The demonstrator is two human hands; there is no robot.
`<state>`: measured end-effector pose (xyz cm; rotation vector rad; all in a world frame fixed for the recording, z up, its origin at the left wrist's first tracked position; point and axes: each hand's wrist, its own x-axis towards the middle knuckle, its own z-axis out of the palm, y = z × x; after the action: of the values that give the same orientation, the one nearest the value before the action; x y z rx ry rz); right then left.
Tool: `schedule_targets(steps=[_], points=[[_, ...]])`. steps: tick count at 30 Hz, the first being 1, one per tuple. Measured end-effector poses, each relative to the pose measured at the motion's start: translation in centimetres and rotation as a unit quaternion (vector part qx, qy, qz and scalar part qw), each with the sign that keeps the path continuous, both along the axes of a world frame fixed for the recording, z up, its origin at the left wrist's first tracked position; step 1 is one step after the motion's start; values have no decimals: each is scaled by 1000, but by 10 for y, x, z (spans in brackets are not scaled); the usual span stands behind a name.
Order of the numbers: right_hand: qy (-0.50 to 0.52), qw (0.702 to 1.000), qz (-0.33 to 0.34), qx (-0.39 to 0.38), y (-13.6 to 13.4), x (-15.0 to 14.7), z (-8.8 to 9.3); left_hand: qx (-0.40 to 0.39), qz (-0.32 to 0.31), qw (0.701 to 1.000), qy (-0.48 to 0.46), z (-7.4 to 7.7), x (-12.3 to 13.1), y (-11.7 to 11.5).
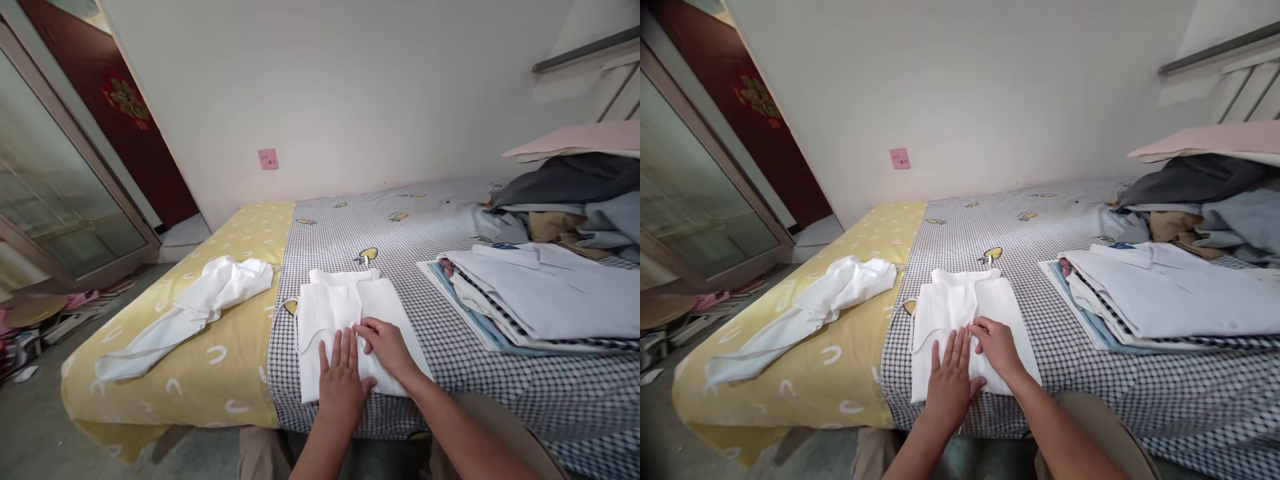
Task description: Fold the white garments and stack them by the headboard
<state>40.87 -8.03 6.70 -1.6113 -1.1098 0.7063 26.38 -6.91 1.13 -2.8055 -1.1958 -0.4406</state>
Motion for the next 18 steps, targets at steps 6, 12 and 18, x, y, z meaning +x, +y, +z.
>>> schedule_targets(steps=[6,12,18], points=[[28,999,15,-18,2,4,7,-56,-9,998,-16,48,-31,28],[42,999,16,-12,6,3,9,-32,85,995,52,80,-63,53],[56,997,52,5,3,5,14,-102,161,981,-24,107,-66,66]])
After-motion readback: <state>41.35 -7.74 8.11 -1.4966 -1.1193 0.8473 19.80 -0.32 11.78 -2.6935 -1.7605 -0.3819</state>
